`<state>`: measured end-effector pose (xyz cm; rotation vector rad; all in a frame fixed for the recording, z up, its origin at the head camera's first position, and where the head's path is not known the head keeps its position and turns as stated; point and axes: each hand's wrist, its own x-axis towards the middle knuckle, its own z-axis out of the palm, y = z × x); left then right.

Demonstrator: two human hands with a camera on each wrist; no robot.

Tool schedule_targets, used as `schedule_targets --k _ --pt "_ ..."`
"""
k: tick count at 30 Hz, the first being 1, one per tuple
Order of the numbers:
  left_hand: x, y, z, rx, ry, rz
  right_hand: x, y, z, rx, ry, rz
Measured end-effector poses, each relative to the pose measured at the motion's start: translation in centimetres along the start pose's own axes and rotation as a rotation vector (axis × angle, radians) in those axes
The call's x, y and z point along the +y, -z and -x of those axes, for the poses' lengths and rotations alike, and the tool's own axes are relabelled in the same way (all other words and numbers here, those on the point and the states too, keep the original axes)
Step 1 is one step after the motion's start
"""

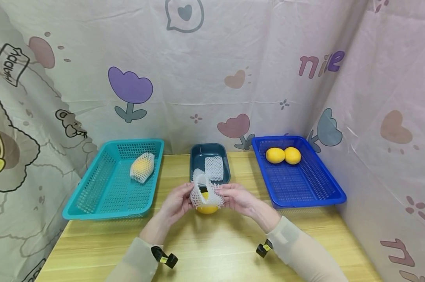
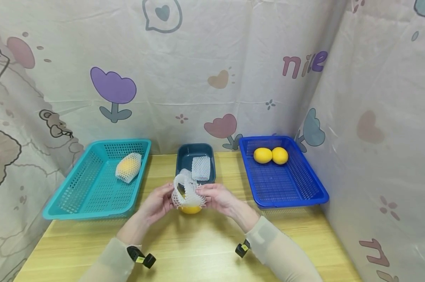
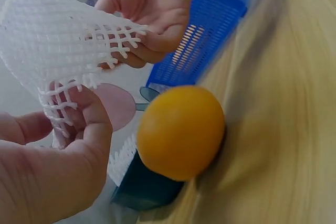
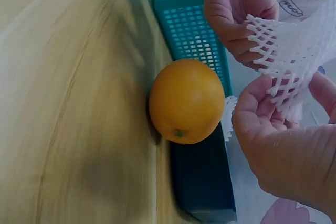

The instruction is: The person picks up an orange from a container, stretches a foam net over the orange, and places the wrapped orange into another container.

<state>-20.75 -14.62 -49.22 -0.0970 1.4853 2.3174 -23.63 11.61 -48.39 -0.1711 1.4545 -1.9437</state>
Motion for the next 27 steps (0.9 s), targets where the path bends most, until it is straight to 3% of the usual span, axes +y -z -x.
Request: schedule_targets --k 4,14,27 --pt "-0.6 0.3 0.1 0.058 0.000 -0.100 0.6 0.3 -0.3 0.046 0.003 0.053" --pt "-1.9 0.9 -0.3 0.237 0.014 -0.206 2.0 1.0 -0.6 0.151 -0.019 0.105" --pt "-3.7 1.2 -0.8 0.342 -0.006 -0.382 3.1 1.4 -0.9 0.231 -0.076 0.192"
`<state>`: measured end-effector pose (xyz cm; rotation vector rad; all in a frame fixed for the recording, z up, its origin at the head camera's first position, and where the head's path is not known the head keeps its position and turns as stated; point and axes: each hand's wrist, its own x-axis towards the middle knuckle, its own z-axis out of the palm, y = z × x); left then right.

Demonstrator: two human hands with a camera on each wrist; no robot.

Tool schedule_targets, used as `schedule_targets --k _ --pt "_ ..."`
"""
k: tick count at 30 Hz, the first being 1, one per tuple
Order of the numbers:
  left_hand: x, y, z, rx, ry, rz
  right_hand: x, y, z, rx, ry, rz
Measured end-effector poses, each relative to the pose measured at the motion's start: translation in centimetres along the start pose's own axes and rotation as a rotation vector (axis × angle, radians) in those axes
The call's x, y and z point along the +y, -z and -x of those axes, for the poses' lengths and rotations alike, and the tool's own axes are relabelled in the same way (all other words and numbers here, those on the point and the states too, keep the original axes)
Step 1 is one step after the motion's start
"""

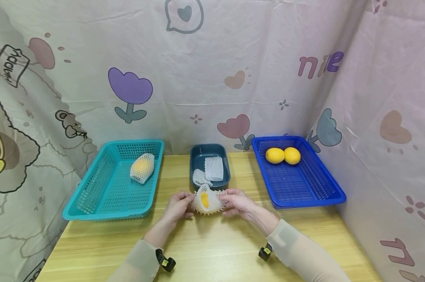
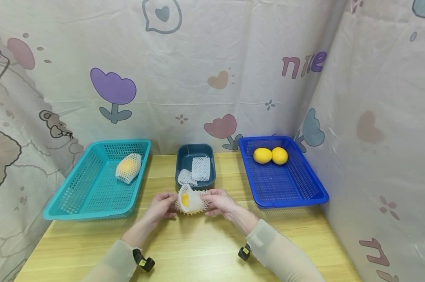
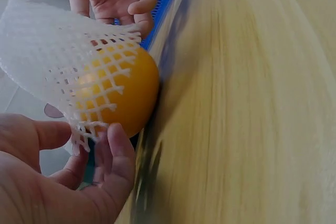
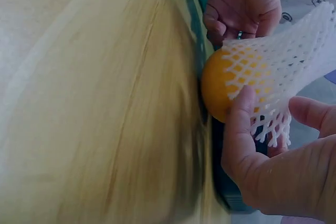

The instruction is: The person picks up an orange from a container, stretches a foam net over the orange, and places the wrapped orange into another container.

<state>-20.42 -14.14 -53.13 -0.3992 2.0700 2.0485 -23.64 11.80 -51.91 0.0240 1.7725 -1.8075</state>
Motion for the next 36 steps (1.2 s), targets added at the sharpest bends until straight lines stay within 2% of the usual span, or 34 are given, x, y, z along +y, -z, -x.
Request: schedule_targets --k 5,13,23,32,36 --pt "-0.3 -0.2 -0.2 0.006 0.007 -0.045 0.4 0.0 -0.1 0.004 -0.007 0.012" --pt "-0.4 -0.6 -0.6 0.005 0.026 -0.053 1.0 -0.4 -0.6 0.008 -0.021 -0.009" --pt "-0.2 -1.3 -0.4 -0.004 0.030 0.003 1.2 -0.9 -0.6 0.033 -0.044 0.007" --pt "-0.2 -1.6 -0.4 -0.085 0.052 0.113 0.7 -0.7 0.0 0.024 -0.030 -0.006" --pt "-0.1 -1.7 -0.3 -0.094 0.060 0.144 0.5 -0.6 0.2 0.024 -0.024 -0.018"
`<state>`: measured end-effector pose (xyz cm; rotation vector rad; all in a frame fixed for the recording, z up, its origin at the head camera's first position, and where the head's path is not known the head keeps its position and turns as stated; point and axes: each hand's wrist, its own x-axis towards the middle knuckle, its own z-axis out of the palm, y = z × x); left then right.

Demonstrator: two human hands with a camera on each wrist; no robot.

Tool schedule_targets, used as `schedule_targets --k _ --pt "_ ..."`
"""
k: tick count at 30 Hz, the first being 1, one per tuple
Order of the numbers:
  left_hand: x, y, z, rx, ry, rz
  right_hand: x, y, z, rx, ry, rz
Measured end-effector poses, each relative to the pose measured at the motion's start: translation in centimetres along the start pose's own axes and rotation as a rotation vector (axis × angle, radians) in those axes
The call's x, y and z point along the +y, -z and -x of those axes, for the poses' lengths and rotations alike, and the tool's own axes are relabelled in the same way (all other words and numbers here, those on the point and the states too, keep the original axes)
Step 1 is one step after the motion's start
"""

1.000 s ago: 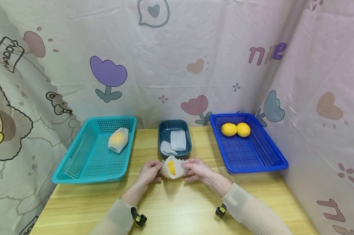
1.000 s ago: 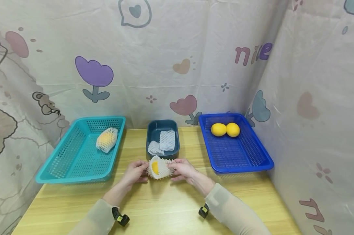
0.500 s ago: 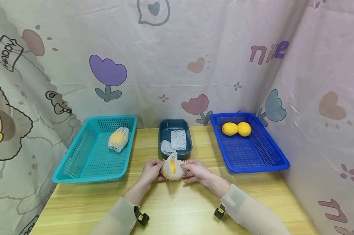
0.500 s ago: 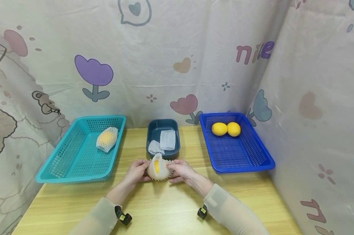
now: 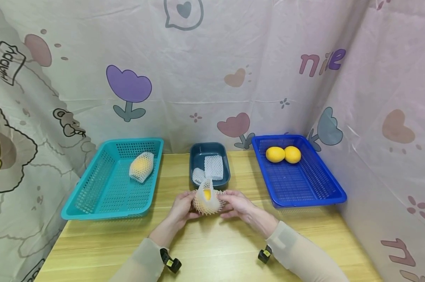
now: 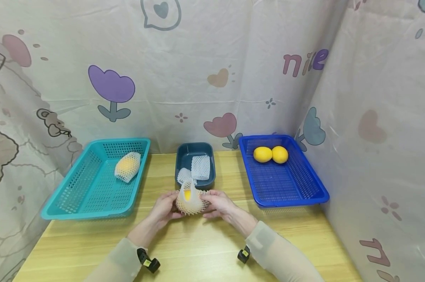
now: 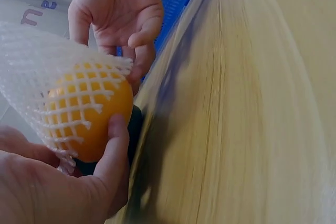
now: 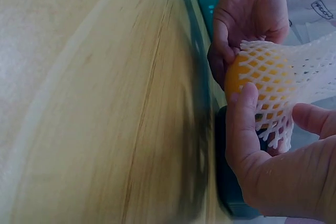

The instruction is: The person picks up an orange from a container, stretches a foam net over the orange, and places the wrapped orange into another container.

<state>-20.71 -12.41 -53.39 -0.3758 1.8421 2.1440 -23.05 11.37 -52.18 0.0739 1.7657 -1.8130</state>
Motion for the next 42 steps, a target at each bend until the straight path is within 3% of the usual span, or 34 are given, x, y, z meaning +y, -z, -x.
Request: schedule_targets --k 12,25,42 --pt "-0.4 -0.6 0.0 0.010 -0.011 0.125 0.1 0.0 0.0 -0.044 0.046 -0.068" --pt "-0.5 -1.2 0.1 -0.049 0.000 0.246 1.1 0.0 -0.1 -0.050 0.082 -0.266" --pt "-0.8 -1.9 0.2 0.130 -0.050 0.234 0.8 -1.2 0.0 -0.069 0.058 -0.323"
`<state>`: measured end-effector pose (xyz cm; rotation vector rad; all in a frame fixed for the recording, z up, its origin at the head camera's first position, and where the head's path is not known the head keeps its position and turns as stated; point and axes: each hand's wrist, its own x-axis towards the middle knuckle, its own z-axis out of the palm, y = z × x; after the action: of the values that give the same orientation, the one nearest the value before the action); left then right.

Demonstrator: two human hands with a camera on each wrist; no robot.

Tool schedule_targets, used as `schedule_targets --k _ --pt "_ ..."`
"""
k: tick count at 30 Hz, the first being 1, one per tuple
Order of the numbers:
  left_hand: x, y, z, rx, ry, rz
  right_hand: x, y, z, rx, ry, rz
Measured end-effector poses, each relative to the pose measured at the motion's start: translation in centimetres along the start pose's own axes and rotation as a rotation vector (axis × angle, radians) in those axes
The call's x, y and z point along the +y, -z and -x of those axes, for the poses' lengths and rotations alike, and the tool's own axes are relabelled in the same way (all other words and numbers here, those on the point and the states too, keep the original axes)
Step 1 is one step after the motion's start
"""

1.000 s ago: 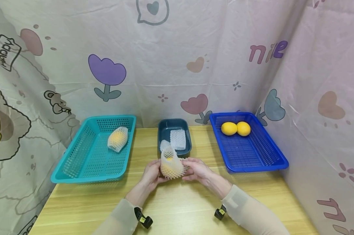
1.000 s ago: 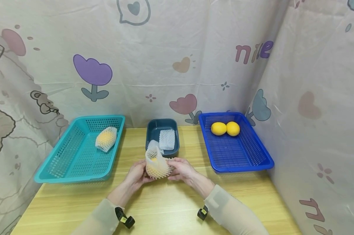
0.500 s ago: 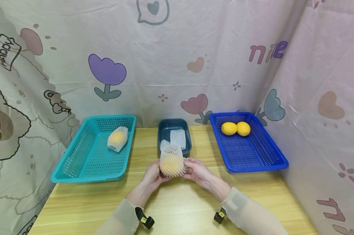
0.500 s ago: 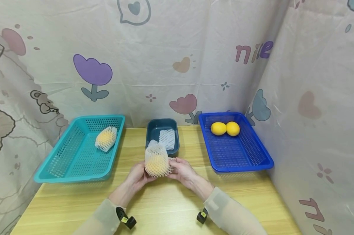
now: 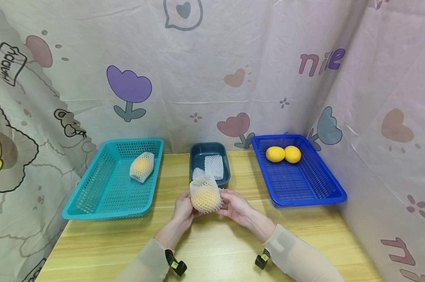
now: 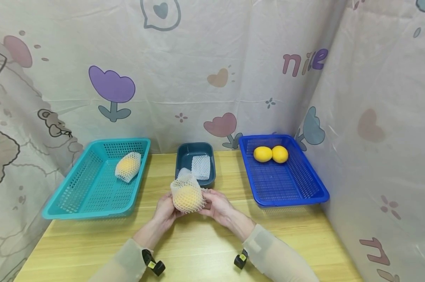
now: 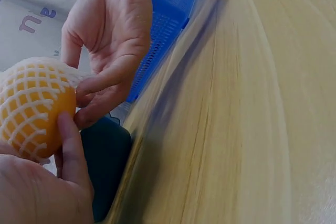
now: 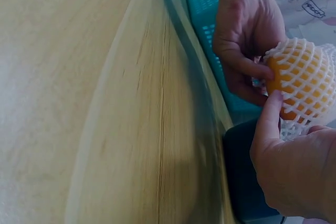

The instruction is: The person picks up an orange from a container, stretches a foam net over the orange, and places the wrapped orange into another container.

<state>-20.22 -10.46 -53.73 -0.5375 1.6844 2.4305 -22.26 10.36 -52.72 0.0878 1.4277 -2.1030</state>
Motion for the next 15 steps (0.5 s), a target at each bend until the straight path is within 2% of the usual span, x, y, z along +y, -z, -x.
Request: schedule_targets --k 6,9,12,15 --pt "-0.08 -0.08 0.02 0.033 -0.033 -0.064 -0.08 -0.17 0.00 -0.038 -0.020 -0.014" --pt "-0.06 -0.12 -0.02 0.026 -0.033 -0.076 -0.10 -0.21 0.02 -0.057 -0.027 -0.017" --pt "-0.03 -0.09 -0.05 -0.023 0.001 -0.034 -0.09 -0.14 0.05 -0.058 -0.017 -0.023" --pt "0.05 0.28 -0.07 -0.117 0.059 0.026 -0.04 0.10 -0.01 -0.041 -0.008 -0.044"
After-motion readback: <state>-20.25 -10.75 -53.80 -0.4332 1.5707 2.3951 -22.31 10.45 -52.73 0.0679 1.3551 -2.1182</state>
